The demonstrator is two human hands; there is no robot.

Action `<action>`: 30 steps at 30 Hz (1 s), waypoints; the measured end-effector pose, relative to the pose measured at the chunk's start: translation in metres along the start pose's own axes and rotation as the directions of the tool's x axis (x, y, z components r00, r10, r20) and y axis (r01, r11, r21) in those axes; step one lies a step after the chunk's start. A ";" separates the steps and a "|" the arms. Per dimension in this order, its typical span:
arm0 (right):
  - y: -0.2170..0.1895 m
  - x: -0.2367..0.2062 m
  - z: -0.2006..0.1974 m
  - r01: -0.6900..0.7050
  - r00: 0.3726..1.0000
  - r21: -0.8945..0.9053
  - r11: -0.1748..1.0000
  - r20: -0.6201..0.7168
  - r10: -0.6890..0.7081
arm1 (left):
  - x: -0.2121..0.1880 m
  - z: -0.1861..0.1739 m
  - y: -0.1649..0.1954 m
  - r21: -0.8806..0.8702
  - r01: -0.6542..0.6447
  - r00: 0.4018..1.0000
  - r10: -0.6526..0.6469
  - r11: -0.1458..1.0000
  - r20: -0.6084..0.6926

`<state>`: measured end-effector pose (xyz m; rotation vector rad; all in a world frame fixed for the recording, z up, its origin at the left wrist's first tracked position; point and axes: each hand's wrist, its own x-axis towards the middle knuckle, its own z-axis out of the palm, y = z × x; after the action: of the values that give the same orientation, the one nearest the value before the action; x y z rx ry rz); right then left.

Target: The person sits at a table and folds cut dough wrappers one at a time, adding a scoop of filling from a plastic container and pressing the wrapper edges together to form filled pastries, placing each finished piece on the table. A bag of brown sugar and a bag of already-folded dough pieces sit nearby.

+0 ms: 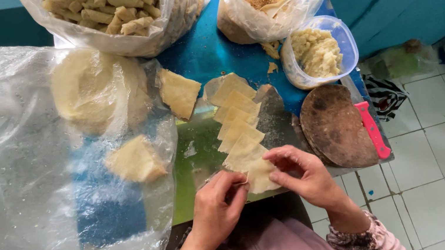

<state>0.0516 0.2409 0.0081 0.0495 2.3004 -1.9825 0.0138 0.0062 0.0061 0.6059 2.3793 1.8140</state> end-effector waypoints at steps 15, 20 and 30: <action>-0.013 0.018 0.030 0.199 0.955 -0.527 0.827 -0.085 -0.284 | 0.010 -0.005 -0.003 0.457 -0.204 0.974 0.226 0.866 0.007; -0.005 0.018 0.033 0.202 0.951 -0.543 0.815 -0.091 -0.297 | 0.007 -0.007 -0.002 0.457 -0.187 0.978 0.207 0.869 0.007; -0.053 0.023 -0.035 0.308 0.864 -0.781 0.543 -0.010 -0.503 | 0.011 -0.008 0.001 0.336 -0.124 0.988 0.149 0.934 -0.048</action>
<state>0.0219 0.2663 0.0630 -0.3848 3.3711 -0.9386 0.0016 0.0028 0.0111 0.7665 2.7861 1.5101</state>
